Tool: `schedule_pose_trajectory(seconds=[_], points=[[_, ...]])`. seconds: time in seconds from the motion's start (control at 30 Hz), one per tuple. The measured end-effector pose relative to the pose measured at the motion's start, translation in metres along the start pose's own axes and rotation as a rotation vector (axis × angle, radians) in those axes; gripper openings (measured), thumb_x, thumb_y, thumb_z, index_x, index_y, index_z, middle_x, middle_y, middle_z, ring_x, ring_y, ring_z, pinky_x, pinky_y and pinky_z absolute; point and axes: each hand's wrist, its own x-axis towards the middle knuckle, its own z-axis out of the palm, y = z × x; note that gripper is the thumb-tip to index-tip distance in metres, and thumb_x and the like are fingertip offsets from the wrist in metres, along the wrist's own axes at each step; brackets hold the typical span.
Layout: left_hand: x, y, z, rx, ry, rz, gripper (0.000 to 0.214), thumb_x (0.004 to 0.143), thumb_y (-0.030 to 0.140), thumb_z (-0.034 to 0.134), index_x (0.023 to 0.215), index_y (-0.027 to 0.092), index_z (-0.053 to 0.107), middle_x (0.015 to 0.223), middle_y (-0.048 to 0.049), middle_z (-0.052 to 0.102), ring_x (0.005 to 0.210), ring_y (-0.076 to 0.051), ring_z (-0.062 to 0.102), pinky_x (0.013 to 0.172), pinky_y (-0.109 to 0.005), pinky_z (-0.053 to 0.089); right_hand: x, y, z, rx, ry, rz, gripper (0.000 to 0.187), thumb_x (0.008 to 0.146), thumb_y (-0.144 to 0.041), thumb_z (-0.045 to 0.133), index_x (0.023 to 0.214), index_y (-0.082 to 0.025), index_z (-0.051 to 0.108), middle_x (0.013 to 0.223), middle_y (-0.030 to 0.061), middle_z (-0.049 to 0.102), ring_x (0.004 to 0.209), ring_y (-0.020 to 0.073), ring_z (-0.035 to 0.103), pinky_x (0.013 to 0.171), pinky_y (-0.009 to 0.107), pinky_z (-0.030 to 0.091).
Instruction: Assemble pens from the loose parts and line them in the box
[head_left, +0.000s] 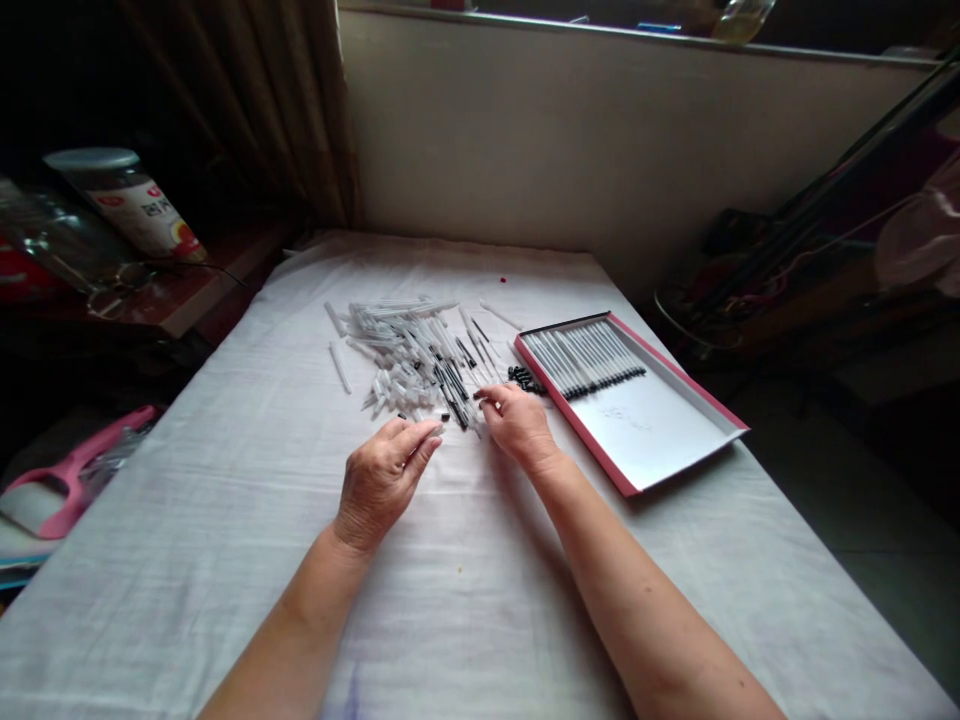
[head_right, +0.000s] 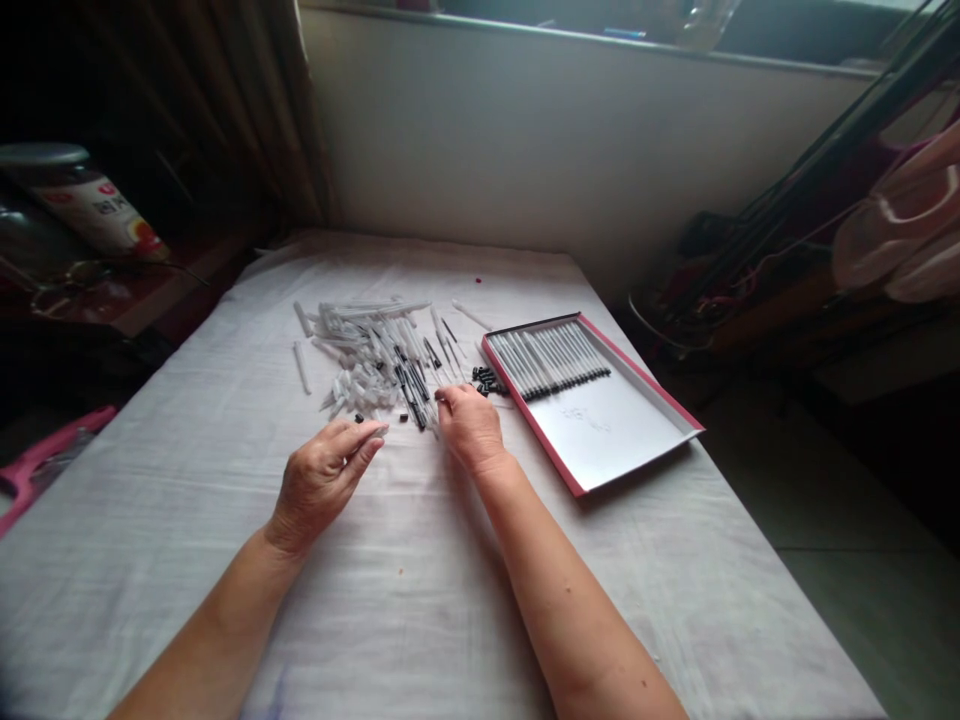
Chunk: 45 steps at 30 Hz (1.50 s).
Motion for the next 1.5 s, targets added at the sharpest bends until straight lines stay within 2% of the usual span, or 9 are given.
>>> schedule_pose_trajectory(seconds=[0.13,0.3,0.37,0.43,0.57,0.7,0.9,1.2,1.5], points=[[-0.001,0.001,0.001,0.049,-0.019,-0.026,0.029,0.095,0.039,0.05,0.109,0.023,0.069,0.088,-0.002,0.069,0.075,-0.012,0.065,0.069,-0.02,0.048,0.006,-0.002,-0.001,-0.383,-0.113,-0.002,0.027,0.09,-0.022,0.051,0.107,-0.024,0.072,0.106,0.012,0.066,0.081,0.0219,0.067,0.07,0.031,0.046],[-0.001,0.002,0.002,0.109,-0.036,-0.032,0.028,0.096,0.031,0.048,0.116,0.023,0.066,0.091,-0.0026,0.069,0.08,-0.014,0.066,0.071,-0.021,0.049,0.006,-0.005,-0.001,-0.384,-0.11,-0.001,0.021,0.091,-0.02,0.05,0.098,-0.019,0.071,0.107,0.0158,0.065,0.082,0.0236,0.067,0.07,0.032,0.045],[-0.002,0.002,0.003,0.118,-0.055,-0.03,0.028,0.096,0.03,0.047,0.116,0.023,0.066,0.093,-0.0031,0.069,0.082,-0.014,0.066,0.073,-0.022,0.05,0.002,-0.001,-0.001,-0.205,-0.058,-0.01,0.018,0.089,-0.019,0.053,0.096,-0.019,0.069,0.105,0.0138,0.066,0.084,0.0223,0.066,0.072,0.031,0.046],[-0.003,0.002,0.005,0.116,-0.076,-0.028,0.027,0.096,0.029,0.048,0.114,0.022,0.066,0.094,-0.0035,0.069,0.084,-0.015,0.066,0.074,-0.023,0.05,-0.005,0.004,-0.003,0.128,-0.036,0.022,0.014,0.087,-0.022,0.056,0.092,-0.019,0.067,0.094,0.0095,0.068,0.078,0.0196,0.065,0.069,0.03,0.046],[-0.006,0.006,0.011,0.1,-0.094,-0.011,0.026,0.096,0.03,0.049,0.115,0.022,0.065,0.093,-0.0034,0.069,0.083,-0.015,0.066,0.073,-0.023,0.05,-0.03,0.007,-0.007,0.837,-0.125,0.2,0.021,0.074,-0.037,0.068,0.083,-0.018,0.065,0.067,0.0,0.062,0.056,0.0127,0.056,0.049,0.023,0.039],[-0.01,0.01,0.015,0.06,-0.095,0.023,0.025,0.096,0.03,0.05,0.114,0.022,0.065,0.096,-0.0038,0.07,0.084,-0.015,0.067,0.074,-0.023,0.05,-0.053,0.004,-0.006,1.078,-0.148,0.306,0.026,0.065,-0.036,0.073,0.083,-0.017,0.069,0.063,-0.0022,0.059,0.055,0.0097,0.05,0.048,0.021,0.036],[-0.012,0.013,0.019,0.043,-0.153,0.039,0.023,0.095,0.029,0.052,0.111,0.022,0.066,0.096,-0.0042,0.071,0.085,-0.015,0.067,0.077,-0.024,0.051,-0.059,0.001,0.0,1.092,-0.152,0.263,0.019,0.067,-0.03,0.072,0.084,-0.02,0.071,0.069,-0.0017,0.064,0.06,0.0109,0.052,0.055,0.024,0.041],[-0.012,0.014,0.02,0.025,-0.19,0.035,0.025,0.095,0.029,0.051,0.112,0.021,0.066,0.098,-0.0049,0.071,0.087,-0.016,0.067,0.079,-0.025,0.052,-0.061,0.006,0.006,1.039,-0.21,0.198,0.017,0.072,-0.031,0.07,0.086,-0.02,0.069,0.064,-0.0027,0.057,0.059,0.012,0.049,0.059,0.026,0.041],[-0.012,0.013,0.02,0.027,-0.222,0.048,0.025,0.094,0.027,0.051,0.113,0.021,0.067,0.098,-0.0049,0.07,0.087,-0.016,0.067,0.079,-0.025,0.052,-0.064,0.009,0.004,0.812,-0.053,-0.031,0.012,0.078,-0.022,0.064,0.085,-0.023,0.074,0.084,0.0037,0.065,0.08,0.0174,0.059,0.073,0.03,0.047]])
